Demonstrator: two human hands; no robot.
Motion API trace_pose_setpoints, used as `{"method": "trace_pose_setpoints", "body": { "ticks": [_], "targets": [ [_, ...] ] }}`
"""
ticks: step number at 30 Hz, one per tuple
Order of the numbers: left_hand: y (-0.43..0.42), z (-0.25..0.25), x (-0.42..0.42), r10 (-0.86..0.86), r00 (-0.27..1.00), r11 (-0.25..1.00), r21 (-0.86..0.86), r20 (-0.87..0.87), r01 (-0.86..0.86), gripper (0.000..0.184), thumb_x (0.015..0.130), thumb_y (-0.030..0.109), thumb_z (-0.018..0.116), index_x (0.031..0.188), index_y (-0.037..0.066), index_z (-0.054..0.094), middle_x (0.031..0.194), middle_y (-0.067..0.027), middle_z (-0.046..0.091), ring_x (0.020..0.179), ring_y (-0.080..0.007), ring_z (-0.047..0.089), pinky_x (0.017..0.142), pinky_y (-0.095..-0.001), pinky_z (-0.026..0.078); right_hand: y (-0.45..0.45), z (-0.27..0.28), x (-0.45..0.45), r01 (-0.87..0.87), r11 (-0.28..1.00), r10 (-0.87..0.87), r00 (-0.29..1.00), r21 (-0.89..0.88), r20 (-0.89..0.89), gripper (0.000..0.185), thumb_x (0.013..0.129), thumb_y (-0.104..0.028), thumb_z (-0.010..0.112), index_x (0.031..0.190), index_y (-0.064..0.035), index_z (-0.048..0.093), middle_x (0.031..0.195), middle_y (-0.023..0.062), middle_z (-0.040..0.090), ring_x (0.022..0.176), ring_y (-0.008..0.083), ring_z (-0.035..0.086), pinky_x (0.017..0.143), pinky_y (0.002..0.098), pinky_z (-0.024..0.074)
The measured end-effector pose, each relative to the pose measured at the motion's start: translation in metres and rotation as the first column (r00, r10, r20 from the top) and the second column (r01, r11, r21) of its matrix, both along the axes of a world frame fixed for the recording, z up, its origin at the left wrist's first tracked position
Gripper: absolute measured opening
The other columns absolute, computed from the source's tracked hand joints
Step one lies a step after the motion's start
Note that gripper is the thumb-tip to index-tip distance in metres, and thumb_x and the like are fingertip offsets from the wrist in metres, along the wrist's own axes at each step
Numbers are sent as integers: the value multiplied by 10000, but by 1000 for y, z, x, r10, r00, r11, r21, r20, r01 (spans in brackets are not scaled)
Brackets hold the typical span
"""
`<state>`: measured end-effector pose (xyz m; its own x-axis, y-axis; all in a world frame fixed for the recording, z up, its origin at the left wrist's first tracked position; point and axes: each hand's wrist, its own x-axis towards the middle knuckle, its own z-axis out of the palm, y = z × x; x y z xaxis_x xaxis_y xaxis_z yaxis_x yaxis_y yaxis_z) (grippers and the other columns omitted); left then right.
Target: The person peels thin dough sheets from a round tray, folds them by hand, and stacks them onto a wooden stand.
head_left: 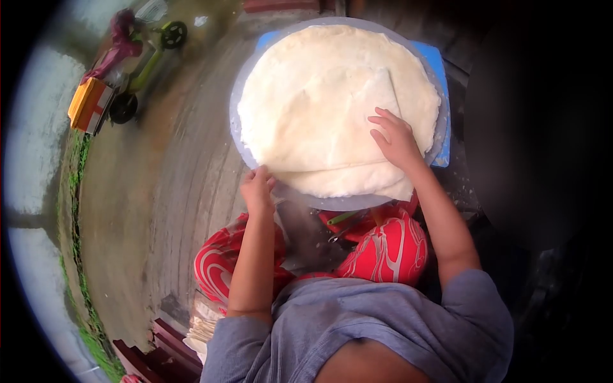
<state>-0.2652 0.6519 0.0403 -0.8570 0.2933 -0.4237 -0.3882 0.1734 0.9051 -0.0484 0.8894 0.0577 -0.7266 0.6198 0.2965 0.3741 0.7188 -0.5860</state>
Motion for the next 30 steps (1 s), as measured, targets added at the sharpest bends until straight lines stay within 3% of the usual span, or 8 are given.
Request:
{"method": "trace_pose_setpoints", "body": {
  "ticks": [4,6,10,15,23,26,28,30],
  "targets": [
    [44,49,37,-17,970,960,266,-244,83,141,861,125,620,910,-2,581,831,-35,621,751,-107,590,675,-248,492,5,-3,6,-93,902,-24,964,-421,-264,261,913,-227,555,1128,-86,600,1156,67,609,1053,200,585,881,349,460],
    [73,63,64,-175,904,911,285,-390,299,109,888,98,590,922,-5,582,862,-37,624,786,-107,602,681,-242,494,2,26,5,-143,510,-196,941,-848,-277,284,954,-263,505,1120,-51,594,1116,49,617,1023,159,586,829,307,487],
    [123,50,115,-488,517,721,9,-704,693,196,845,66,619,1021,-10,578,1042,-122,620,837,-167,620,702,-272,509,9,42,9,-293,132,-272,908,-947,-319,451,944,-374,509,1245,-38,503,1148,101,570,984,166,584,815,292,484],
    [117,43,126,-528,243,713,-270,-813,647,152,788,41,610,938,18,620,1062,-125,612,878,-279,604,749,-348,503,21,3,11,10,478,-235,965,-878,-117,595,775,8,640,1311,49,387,1174,140,554,974,168,578,723,286,514],
    [133,1,48,-503,141,854,-466,-853,232,371,841,84,547,1204,14,521,1321,-165,460,1227,-369,401,984,-447,368,12,0,25,-62,346,-294,940,-936,-171,550,782,37,595,1296,53,399,1155,136,577,928,166,606,659,281,545],
    [151,-9,42,-678,44,728,-662,-734,176,518,925,280,462,1364,22,364,1471,-136,283,1356,-386,222,1056,-560,204,2,-7,26,29,557,-280,948,-830,-155,501,772,2,626,1243,15,454,1113,125,585,939,212,606,706,309,536],
    [162,-21,38,-802,-127,576,-812,-583,91,609,951,433,339,1424,55,274,1519,-88,193,1407,-334,111,1060,-604,91,-25,22,16,332,937,-342,934,105,102,394,750,-65,667,1114,-44,520,997,109,572,902,259,582,770,344,490],
    [169,-17,41,-857,-82,497,-858,-509,131,611,946,458,315,1422,76,293,1511,-60,226,1409,-292,126,1067,-575,103,-33,28,11,166,952,-171,985,258,-2,206,749,-123,668,905,-89,538,873,86,524,818,265,534,775,353,425]
  ]
}}
